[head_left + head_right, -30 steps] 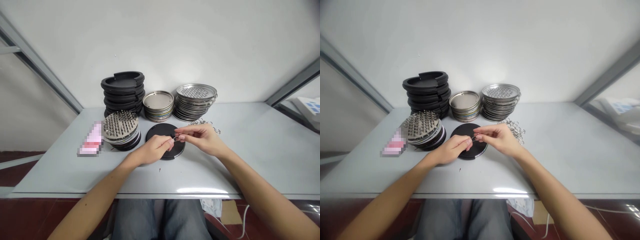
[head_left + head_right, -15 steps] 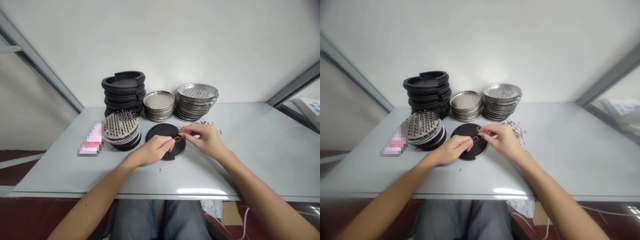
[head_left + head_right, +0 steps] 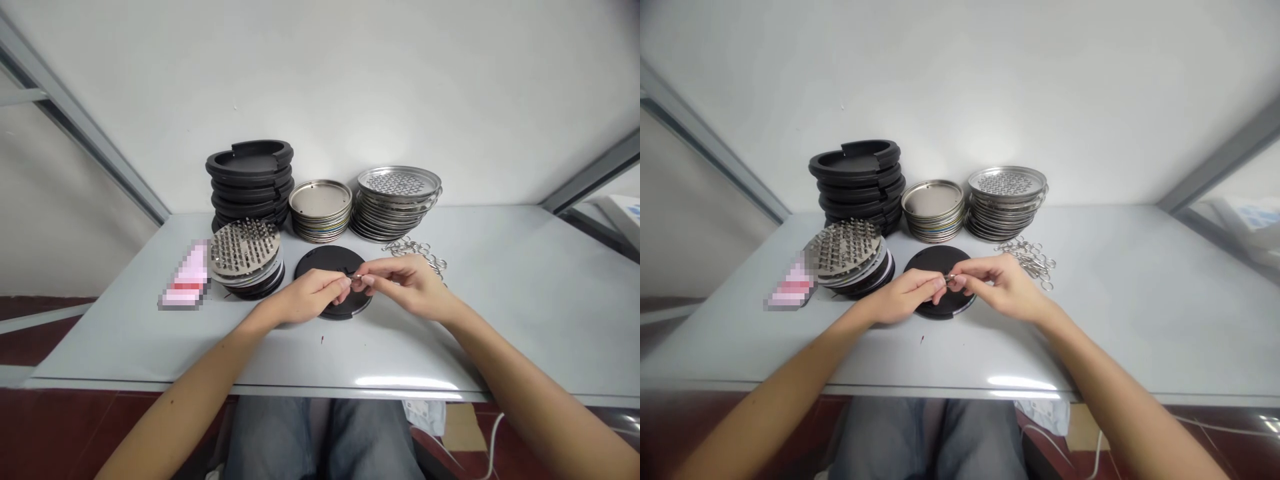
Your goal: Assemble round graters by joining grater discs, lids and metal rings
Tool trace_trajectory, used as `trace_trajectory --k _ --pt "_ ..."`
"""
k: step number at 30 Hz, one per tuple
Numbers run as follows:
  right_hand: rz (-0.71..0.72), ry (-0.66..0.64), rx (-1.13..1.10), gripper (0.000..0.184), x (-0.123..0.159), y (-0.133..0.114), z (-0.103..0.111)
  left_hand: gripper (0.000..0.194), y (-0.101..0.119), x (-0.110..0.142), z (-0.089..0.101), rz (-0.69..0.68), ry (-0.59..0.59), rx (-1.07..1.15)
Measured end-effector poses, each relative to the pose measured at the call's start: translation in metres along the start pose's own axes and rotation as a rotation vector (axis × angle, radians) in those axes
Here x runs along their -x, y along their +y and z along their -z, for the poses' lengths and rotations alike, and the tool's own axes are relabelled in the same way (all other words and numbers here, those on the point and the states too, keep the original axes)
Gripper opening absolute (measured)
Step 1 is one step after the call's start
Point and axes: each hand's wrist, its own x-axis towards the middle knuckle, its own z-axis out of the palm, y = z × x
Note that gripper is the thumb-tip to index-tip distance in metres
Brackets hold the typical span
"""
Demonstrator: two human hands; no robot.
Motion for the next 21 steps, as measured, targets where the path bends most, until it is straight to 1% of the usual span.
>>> trace_trajectory --k 3,5,9,12,15,21 --pt "0.034 -0.013 0.03 0.018 0.0 0.001 0.0 0.035 -0.001 -0.001 0.001 0.01 -0.012 0.026" --pt "0.068 0.012 0.101 0.017 0.0 0.004 -0.001 0.037 -0.001 -0.001 0.002 0.024 -0.02 0.035" --pt "0.202 0.205 0.293 0.013 -0.001 0.009 -0.002 0.037 -0.001 -0.002 0.002 0.036 -0.023 0.054" --pt "0.249 0.294 0.338 0.012 -0.001 0.011 -0.004 0.036 -0.001 -0.002 0.001 0.036 -0.021 0.062" --pt "0.251 0.301 0.348 0.012 0.0 0.011 -0.005 0.035 -0.001 -0.002 0.001 0.036 -0.02 0.074" --pt "0.276 0.22 0.33 0.02 0.001 0.011 -0.004 0.035 -0.001 -0.002 0.0 0.039 -0.023 0.077"
